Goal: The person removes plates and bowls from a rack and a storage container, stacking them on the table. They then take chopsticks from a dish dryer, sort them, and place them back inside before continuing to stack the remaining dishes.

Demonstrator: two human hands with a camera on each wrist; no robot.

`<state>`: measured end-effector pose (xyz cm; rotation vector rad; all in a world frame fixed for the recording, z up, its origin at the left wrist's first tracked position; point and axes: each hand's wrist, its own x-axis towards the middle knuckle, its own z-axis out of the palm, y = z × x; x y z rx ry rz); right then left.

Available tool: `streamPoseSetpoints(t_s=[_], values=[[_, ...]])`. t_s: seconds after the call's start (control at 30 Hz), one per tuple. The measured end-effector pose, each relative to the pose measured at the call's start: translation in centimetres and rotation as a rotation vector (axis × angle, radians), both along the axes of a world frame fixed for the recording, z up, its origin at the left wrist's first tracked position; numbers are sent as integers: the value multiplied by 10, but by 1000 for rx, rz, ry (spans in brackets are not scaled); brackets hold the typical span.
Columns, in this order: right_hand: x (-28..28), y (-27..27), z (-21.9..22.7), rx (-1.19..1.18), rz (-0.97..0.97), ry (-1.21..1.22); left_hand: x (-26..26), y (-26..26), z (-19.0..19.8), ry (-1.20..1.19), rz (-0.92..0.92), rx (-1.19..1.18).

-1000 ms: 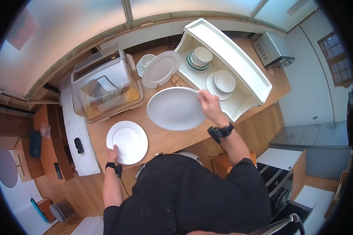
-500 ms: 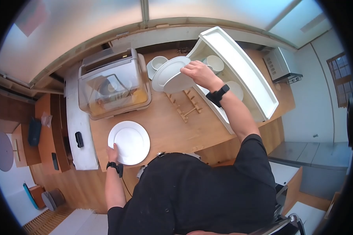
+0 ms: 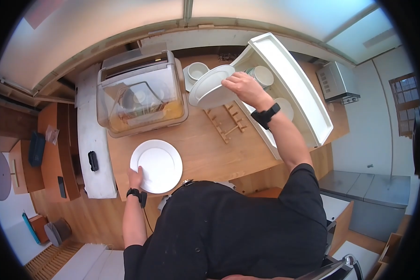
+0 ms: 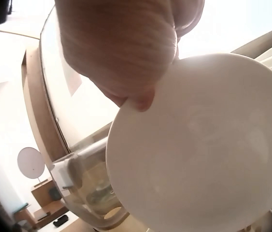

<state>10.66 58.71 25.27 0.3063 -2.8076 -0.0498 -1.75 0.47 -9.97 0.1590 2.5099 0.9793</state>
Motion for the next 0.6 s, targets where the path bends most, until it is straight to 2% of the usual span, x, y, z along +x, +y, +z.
streamPoseSetpoints(t_s=[0.3, 0.4, 0.6], values=[[-14, -13, -41, 25, -8, -78, 1, 4, 14, -43, -31, -58], [-13, -19, -37, 25, -27, -102, 2, 1, 17, -52, -72, -42], [-12, -24, 8, 3, -33, -20, 3, 1, 19, -63, -69, -29]])
